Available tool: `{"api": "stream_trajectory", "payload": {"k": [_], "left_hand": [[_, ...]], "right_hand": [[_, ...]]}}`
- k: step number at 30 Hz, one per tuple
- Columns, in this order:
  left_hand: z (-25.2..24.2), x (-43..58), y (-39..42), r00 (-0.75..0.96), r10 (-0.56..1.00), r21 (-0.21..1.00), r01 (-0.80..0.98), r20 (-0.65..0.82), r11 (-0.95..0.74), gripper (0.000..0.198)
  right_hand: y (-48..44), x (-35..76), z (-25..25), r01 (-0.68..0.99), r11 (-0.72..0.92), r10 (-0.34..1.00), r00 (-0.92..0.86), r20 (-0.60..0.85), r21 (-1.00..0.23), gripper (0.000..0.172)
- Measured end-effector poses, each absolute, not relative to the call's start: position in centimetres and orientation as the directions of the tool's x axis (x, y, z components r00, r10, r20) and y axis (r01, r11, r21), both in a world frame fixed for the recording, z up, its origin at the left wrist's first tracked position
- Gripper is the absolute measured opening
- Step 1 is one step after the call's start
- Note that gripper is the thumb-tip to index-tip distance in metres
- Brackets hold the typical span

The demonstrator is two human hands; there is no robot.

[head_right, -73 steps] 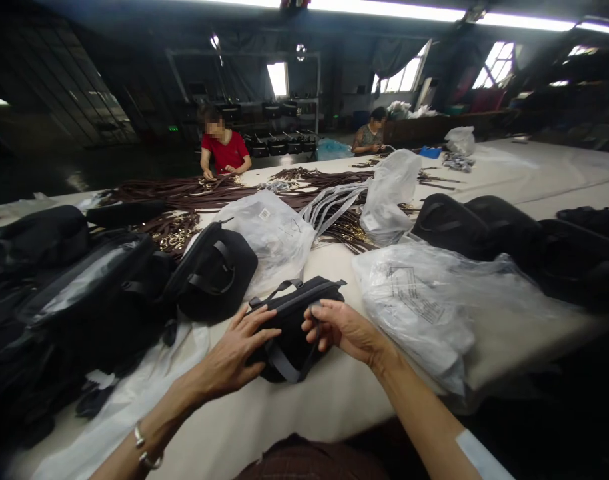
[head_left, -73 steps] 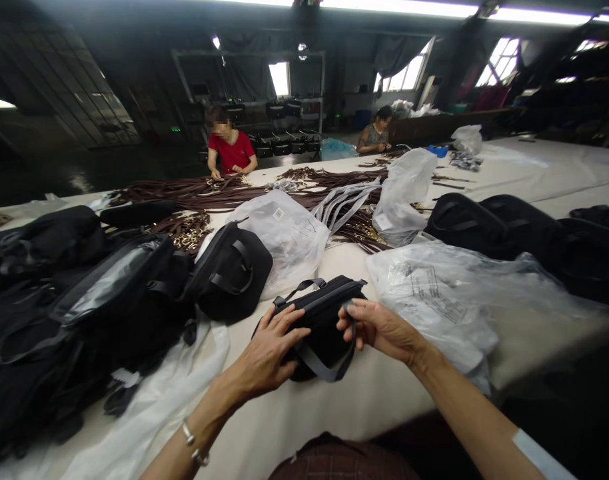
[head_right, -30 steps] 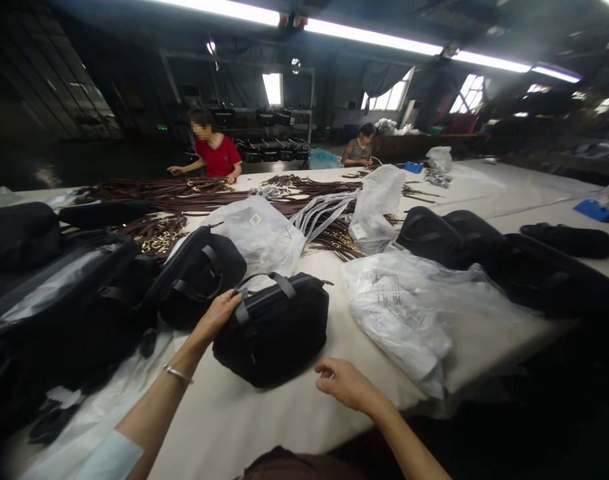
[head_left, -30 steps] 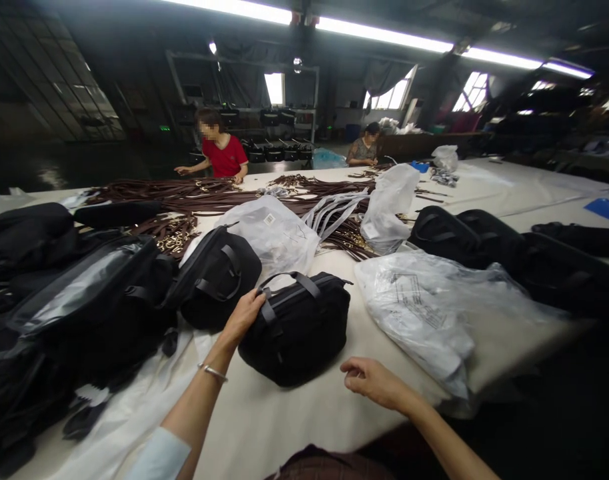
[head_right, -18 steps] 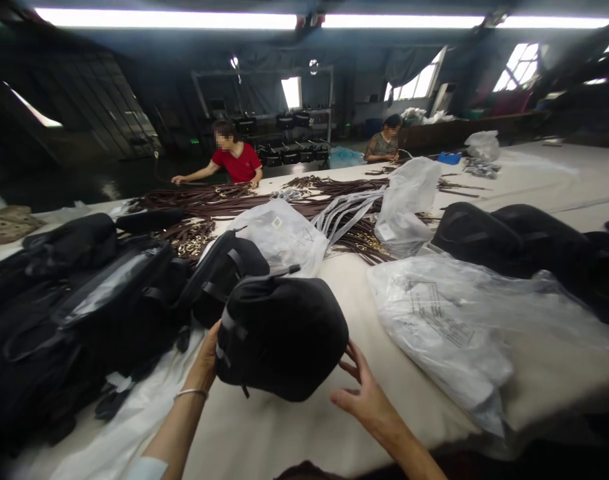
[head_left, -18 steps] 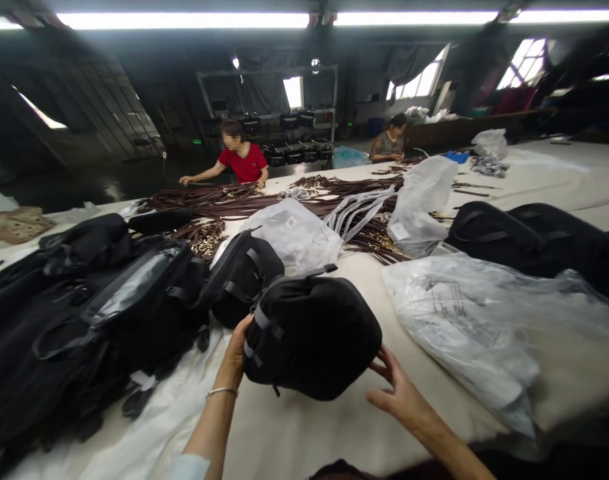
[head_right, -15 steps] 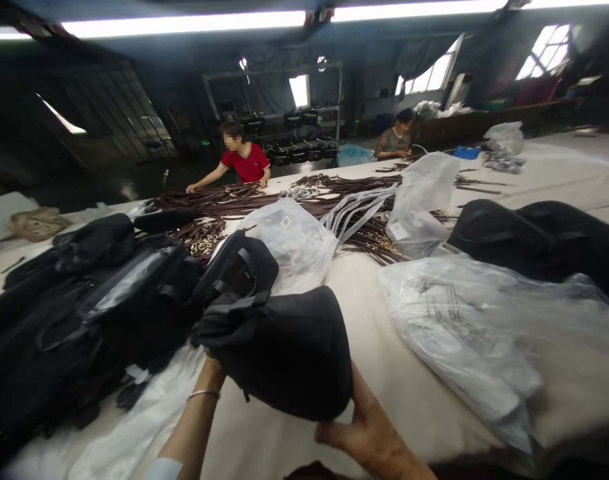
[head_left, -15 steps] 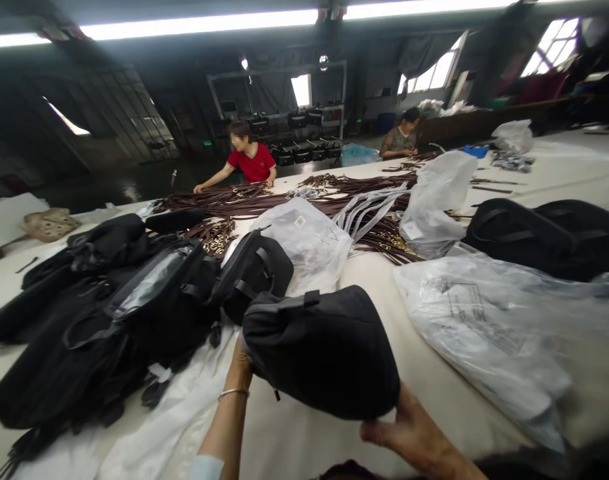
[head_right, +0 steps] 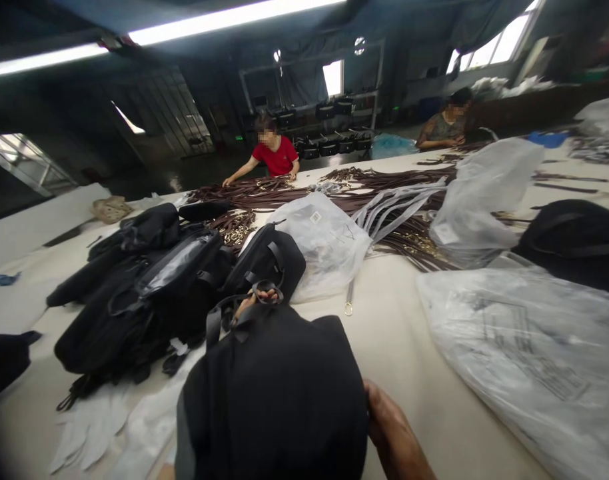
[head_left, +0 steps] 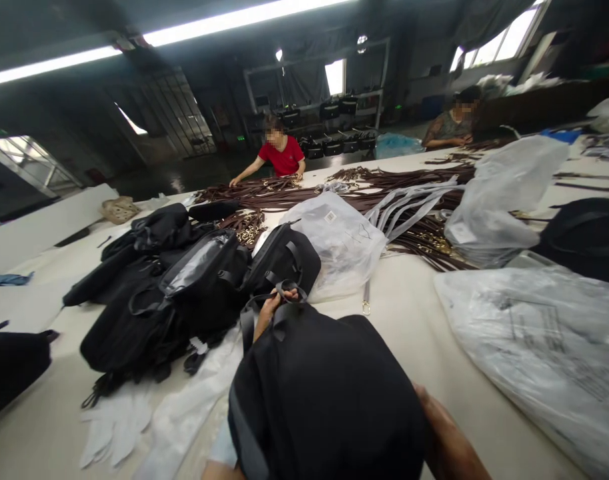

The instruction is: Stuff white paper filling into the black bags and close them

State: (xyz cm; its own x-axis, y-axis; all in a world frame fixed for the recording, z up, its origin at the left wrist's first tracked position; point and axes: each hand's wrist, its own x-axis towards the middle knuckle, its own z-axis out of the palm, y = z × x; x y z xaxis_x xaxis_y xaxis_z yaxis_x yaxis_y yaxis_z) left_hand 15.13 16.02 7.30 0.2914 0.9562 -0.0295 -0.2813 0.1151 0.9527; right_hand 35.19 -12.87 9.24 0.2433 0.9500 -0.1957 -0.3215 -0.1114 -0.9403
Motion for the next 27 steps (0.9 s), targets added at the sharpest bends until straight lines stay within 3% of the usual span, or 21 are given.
{"api": "stream_trajectory", "payload": {"k": [3, 8, 12, 17, 20, 22, 24, 27], "left_hand": [[7.5, 16.4, 16.7, 0.318, 0.948, 0.925, -0.350, -0.030, 0.147, 0.031], [8.5, 18.9, 17.5, 0.332, 0.943, 0.914, -0.377, -0.021, 0.153, 0.032], [8.8, 20.1, 17.6, 0.283, 0.959, 0.951, -0.290, -0.020, 0.105, 0.038], [9.4, 21.1, 18.0, 0.147, 0.989, 0.999, 0.041, -0.022, 0.016, 0.036], [10.5, 22.6, 18.4, -0.018, 0.999, 0.959, 0.283, 0.030, -0.024, 0.027], [11.3, 24.2, 18.3, -0.101, 0.992, 0.909, 0.415, 0.074, -0.025, 0.027], [12.1, 26.1, 17.9, -0.101, 0.988, 0.850, 0.525, 0.112, -0.043, 0.029], [13.0, 28.8, 16.9, 0.045, 0.984, 0.731, 0.664, 0.173, -0.158, 0.025]], "right_hand": [[-12.7, 35.8, 9.3, -0.460, -0.173, 0.923, 0.234, -0.307, -0.871, 0.060], [-12.8, 36.4, 7.9, -0.459, -0.247, 0.917, 0.173, -0.359, -0.853, 0.051], [-13.2, 36.3, 6.2, -0.438, -0.264, 0.894, 0.222, -0.388, -0.859, 0.050], [-11.6, 37.1, 5.4, -0.495, -0.229, 0.851, 0.317, -0.420, -0.838, 0.054], [-9.5, 40.0, 4.5, -0.711, -0.008, 0.741, 0.468, -0.482, -0.703, 0.047], [-8.7, 42.5, 3.3, -0.766, 0.149, 0.622, 0.564, -0.543, -0.625, 0.040], [-8.9, 44.6, 2.0, -0.762, 0.199, 0.535, 0.612, -0.583, -0.617, 0.043], [-10.4, 45.6, 0.5, -0.760, 0.170, 0.513, 0.612, -0.602, -0.627, 0.062]]}}
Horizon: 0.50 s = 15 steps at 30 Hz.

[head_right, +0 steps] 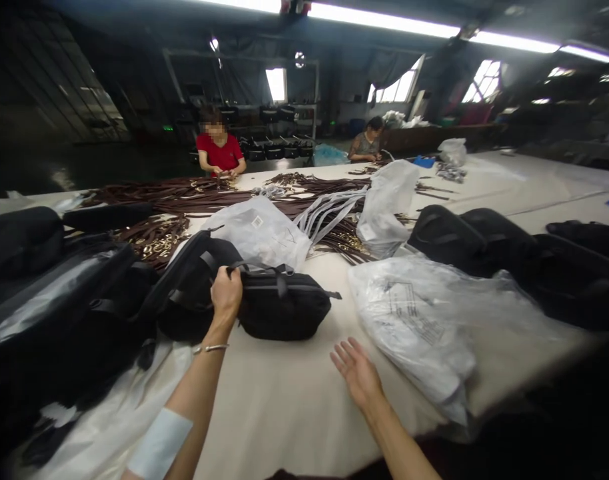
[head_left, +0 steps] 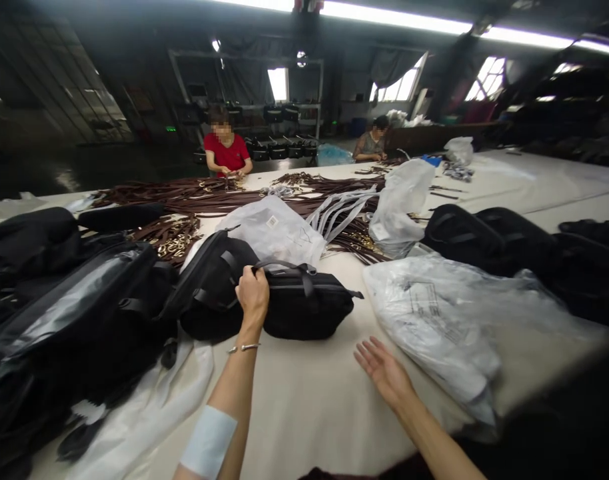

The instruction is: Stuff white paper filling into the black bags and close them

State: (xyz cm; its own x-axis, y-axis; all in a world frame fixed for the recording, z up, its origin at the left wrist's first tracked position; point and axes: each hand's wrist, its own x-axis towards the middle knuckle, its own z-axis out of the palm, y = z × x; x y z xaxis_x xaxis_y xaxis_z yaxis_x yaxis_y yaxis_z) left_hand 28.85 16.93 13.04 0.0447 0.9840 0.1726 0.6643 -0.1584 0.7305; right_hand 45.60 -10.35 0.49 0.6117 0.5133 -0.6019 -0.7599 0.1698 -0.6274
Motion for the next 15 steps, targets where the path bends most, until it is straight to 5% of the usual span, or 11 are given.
{"api": "stream_trajectory", "payload": {"k": [7, 13, 15], "left_hand": [[14.4, 31.1, 15.7, 0.392, 0.908, 0.490, 0.769, 0.146, -0.411, 0.024], [13.4, 30.7, 14.9, 0.354, 0.933, 0.339, 0.872, 0.059, -0.352, 0.040], [12.8, 30.3, 14.8, 0.313, 0.948, 0.416, 0.856, 0.056, -0.308, 0.041]], "right_hand": [[-12.4, 44.3, 0.5, -0.724, 0.082, 0.604, 0.583, -0.544, -0.685, 0.071], [-12.9, 45.2, 0.3, -0.629, 0.031, 0.584, 0.642, -0.497, -0.777, 0.063], [-13.3, 45.6, -0.2, -0.585, -0.011, 0.551, 0.673, -0.494, -0.811, 0.061]]}}
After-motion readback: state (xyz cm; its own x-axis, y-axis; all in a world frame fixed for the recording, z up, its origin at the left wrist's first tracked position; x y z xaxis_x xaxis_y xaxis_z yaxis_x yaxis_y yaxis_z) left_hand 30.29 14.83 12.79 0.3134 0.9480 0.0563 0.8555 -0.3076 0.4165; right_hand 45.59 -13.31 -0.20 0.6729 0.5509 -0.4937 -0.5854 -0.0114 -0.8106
